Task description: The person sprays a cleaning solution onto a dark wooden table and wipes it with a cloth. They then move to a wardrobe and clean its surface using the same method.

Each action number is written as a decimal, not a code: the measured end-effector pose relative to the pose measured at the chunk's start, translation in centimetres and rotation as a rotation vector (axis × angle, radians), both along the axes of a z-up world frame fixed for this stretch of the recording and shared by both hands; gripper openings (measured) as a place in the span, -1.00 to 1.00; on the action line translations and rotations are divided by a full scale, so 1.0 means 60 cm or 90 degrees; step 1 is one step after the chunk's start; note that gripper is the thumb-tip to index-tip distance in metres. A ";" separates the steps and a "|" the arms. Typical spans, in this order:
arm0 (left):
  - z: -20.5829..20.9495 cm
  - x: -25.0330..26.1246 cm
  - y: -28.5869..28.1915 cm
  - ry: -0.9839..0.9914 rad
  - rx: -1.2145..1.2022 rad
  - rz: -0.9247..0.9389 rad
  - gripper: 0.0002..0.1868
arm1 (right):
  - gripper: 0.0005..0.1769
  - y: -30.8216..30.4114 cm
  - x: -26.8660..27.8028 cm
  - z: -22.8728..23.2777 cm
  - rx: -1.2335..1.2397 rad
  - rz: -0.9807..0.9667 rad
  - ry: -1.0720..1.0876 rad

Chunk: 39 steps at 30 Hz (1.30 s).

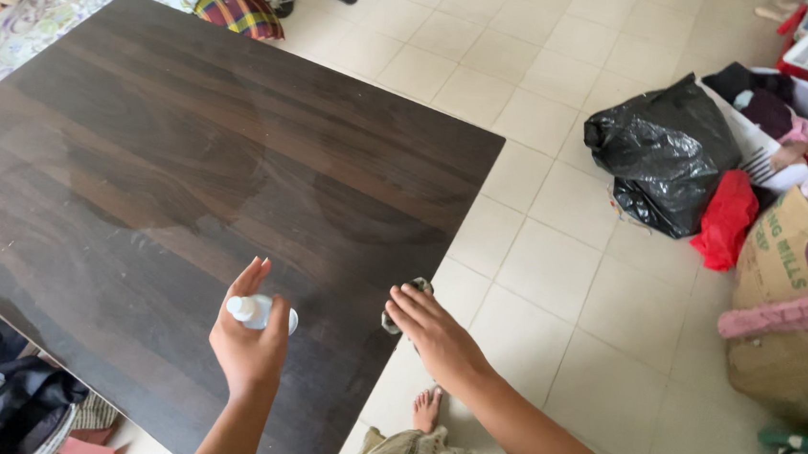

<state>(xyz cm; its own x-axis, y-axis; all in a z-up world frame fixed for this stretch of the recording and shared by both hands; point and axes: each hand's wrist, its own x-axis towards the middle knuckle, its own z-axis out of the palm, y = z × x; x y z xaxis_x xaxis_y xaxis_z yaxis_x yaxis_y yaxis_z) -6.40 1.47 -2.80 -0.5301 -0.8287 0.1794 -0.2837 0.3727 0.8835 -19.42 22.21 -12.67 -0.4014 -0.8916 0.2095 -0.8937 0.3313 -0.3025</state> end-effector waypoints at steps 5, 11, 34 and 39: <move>0.004 -0.008 0.026 0.020 0.026 0.049 -0.43 | -0.29 0.003 -0.038 0.008 0.007 -0.045 -0.109; -0.003 0.023 0.063 -0.012 0.044 0.133 -0.45 | -0.44 0.008 -0.077 0.010 -0.104 0.141 -0.096; -0.043 0.175 0.184 0.061 -0.037 0.512 -0.49 | -0.40 -0.115 0.058 0.047 -0.079 0.544 -0.009; -0.039 0.169 0.131 0.063 -0.052 0.546 -0.50 | -0.41 -0.198 0.067 0.047 -0.078 0.581 0.006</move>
<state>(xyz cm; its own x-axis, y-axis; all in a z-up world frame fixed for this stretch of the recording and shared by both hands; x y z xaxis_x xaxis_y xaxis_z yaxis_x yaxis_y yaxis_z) 3.71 9.32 -5.15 0.2939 -0.9176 0.2677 -0.4191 0.1280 0.8989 -15.38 10.36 -9.83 0.4485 -0.8333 0.3233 -0.7958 -0.5369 -0.2801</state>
